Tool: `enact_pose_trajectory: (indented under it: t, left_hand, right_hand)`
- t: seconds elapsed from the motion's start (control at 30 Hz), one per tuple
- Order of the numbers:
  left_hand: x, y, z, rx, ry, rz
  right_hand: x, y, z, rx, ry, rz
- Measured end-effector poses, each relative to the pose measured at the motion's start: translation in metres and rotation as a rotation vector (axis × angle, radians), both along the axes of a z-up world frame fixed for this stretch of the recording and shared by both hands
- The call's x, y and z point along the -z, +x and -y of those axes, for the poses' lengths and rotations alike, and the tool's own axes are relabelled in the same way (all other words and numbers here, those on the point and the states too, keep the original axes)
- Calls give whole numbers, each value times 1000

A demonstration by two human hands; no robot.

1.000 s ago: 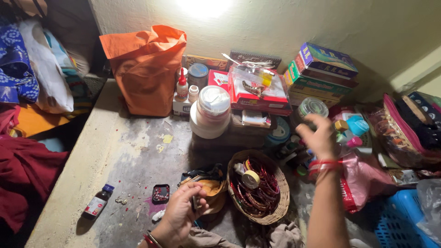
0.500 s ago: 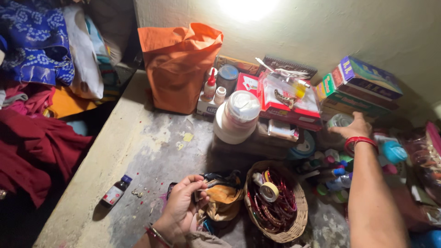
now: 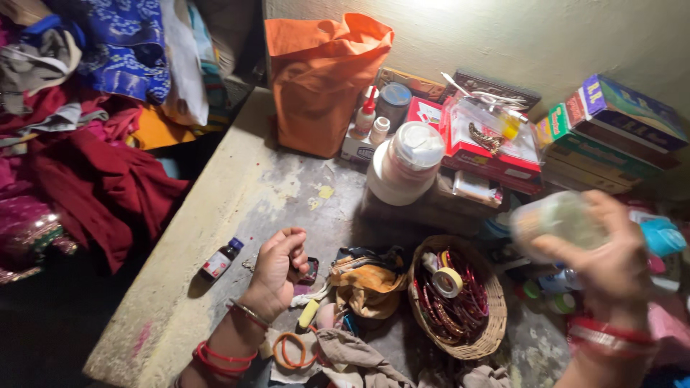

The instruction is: The person organizes small items on a cluttered table. They handle a white bag, a small bottle, a cloth, and a plastic container, moving them around and placing items inside the container.

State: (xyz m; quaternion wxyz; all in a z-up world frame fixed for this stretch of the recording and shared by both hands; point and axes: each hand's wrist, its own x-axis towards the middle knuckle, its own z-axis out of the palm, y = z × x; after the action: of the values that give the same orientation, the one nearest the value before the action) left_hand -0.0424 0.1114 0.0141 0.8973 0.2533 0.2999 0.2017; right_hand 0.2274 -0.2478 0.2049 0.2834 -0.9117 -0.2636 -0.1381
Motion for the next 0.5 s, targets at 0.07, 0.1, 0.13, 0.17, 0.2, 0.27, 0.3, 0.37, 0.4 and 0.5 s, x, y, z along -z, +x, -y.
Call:
enact_pose_trajectory:
  t: [0.07,0.1,0.13,0.17,0.2,0.27,0.3,0.37,0.4,0.5]
  left_hand:
    - [1,-2,-8,13,67,1]
    - [1,-1,-13,27,90,-8]
    - [0,0,-17,43,114,-18]
    - [-1,2,-23,60,179,-34]
    - [-1,3,-28,77,240,-53]
    - [3,7,-37,125,358,-107]
    - [6,8,-42,156,415,-142]
    - [17,14,-50,199,559,-178]
    - [24,19,-51,210,642,-187]
    - [44,31,-67,158,1064,-314]
  right_hand:
    - [8,-46,-42,-265,74,-109]
    - [15,-63,-67,-449,165,-158]
    - [23,-81,-85,-427,85,-158]
    - [33,-97,-105,-405,6,-159]
    - [46,-106,-129,-490,41,-135]
    - [78,-121,-178,-620,152,-143]
    - [95,-128,-199,-664,226,-174]
    - [127,-131,-238,-625,156,-47]
    - [143,-130,-253,-627,152,-39]
    - [186,-121,-288,-639,157,-13]
